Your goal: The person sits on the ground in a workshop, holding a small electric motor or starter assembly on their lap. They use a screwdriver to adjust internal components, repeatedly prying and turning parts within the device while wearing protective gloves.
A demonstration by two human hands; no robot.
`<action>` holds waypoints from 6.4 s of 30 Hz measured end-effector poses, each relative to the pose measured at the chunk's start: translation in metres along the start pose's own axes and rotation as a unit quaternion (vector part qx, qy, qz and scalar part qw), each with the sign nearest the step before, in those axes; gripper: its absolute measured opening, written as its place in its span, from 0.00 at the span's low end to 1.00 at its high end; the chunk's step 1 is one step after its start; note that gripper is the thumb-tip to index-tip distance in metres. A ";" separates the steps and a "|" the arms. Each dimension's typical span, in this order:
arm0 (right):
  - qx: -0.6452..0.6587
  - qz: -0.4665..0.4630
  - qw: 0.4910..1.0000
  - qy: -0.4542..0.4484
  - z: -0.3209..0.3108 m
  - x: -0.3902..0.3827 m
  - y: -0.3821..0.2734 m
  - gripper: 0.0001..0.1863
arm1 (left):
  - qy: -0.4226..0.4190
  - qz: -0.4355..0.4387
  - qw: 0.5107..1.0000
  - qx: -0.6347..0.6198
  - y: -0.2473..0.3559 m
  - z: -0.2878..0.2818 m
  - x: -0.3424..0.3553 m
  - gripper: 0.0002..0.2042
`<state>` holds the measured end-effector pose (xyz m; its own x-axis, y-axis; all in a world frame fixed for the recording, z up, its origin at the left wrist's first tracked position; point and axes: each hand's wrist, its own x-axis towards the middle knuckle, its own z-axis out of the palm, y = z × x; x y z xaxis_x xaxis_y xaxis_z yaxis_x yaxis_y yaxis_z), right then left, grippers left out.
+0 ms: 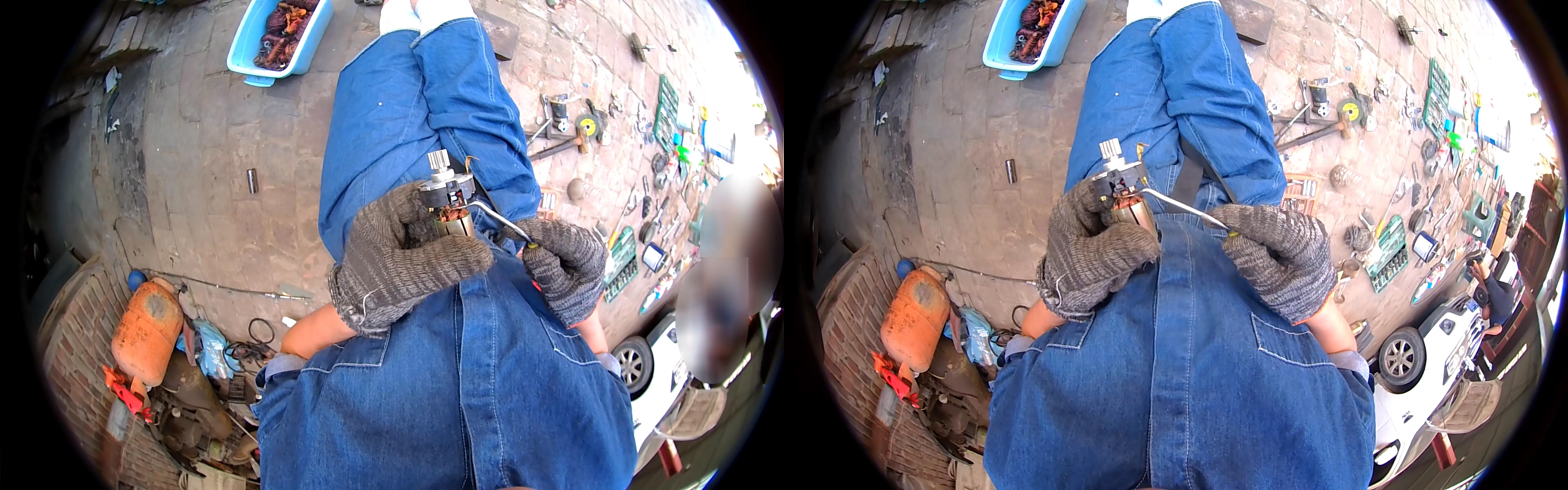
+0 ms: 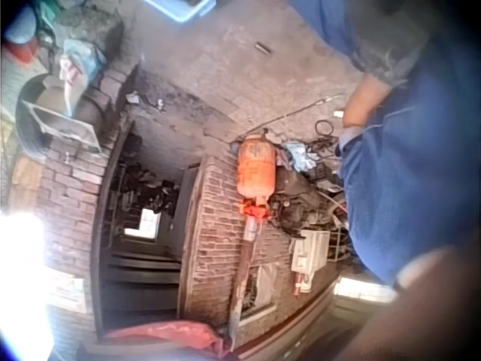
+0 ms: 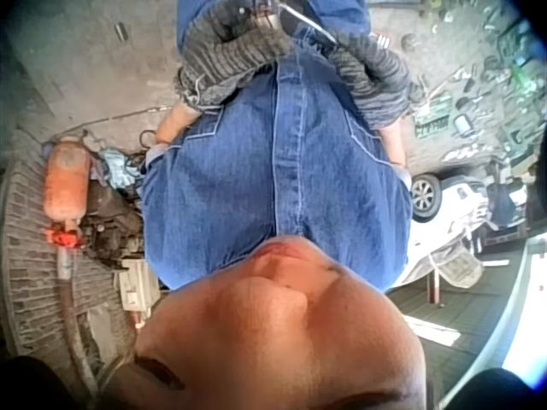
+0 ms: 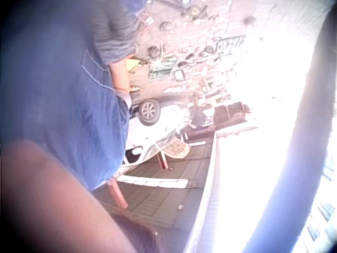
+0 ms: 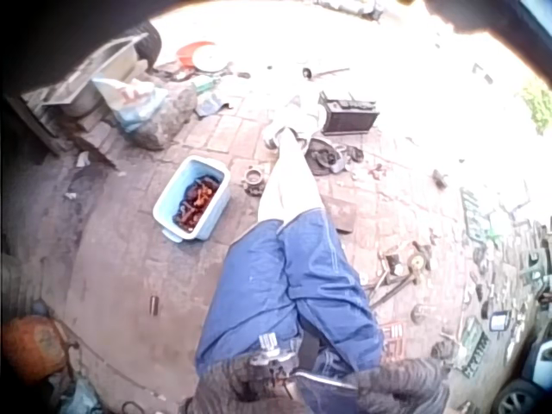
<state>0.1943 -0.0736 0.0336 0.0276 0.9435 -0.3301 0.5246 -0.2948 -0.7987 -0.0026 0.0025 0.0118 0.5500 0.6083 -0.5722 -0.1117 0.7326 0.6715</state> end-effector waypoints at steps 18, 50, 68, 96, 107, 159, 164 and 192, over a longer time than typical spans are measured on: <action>0.029 -0.036 0.998 0.038 0.020 0.000 0.014 0.13 | 0.029 0.026 0.999 0.001 -0.007 0.004 0.006 0.16; 0.537 0.314 0.764 -0.170 0.018 0.003 0.020 0.17 | -0.076 -0.063 0.995 -0.009 -0.004 -0.003 0.009 0.11; -0.104 -0.070 0.990 -0.058 -0.011 0.008 0.011 0.13 | -0.044 -0.046 0.987 0.150 -0.014 -0.002 0.010 0.10; 0.008 -0.080 0.992 -0.100 -0.003 0.004 0.025 0.12 | -0.264 -0.128 0.953 0.071 -0.006 -0.020 0.007 0.13; -0.104 -0.073 0.989 -0.071 -0.001 -0.003 0.019 0.12 | -0.199 -0.015 0.963 0.183 -0.018 -0.020 0.008 0.12; 0.375 0.134 0.909 -0.124 0.024 0.058 0.004 0.29 | -0.136 -0.013 0.985 0.103 0.010 0.002 0.010 0.19; 0.480 0.112 0.860 -0.135 0.029 0.056 0.002 0.35 | -0.136 0.017 0.972 0.189 0.014 0.002 0.012 0.19; 0.565 0.173 0.794 -0.142 0.027 0.050 0.011 0.29 | -0.114 0.023 0.975 0.188 0.009 0.004 0.014 0.15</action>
<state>0.1782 -0.0338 -0.0054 -0.2741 0.7515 -0.6001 -0.5754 -0.6281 -0.5239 0.0070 0.0165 0.0121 0.7255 0.5236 -0.4466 0.1474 0.5157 0.8440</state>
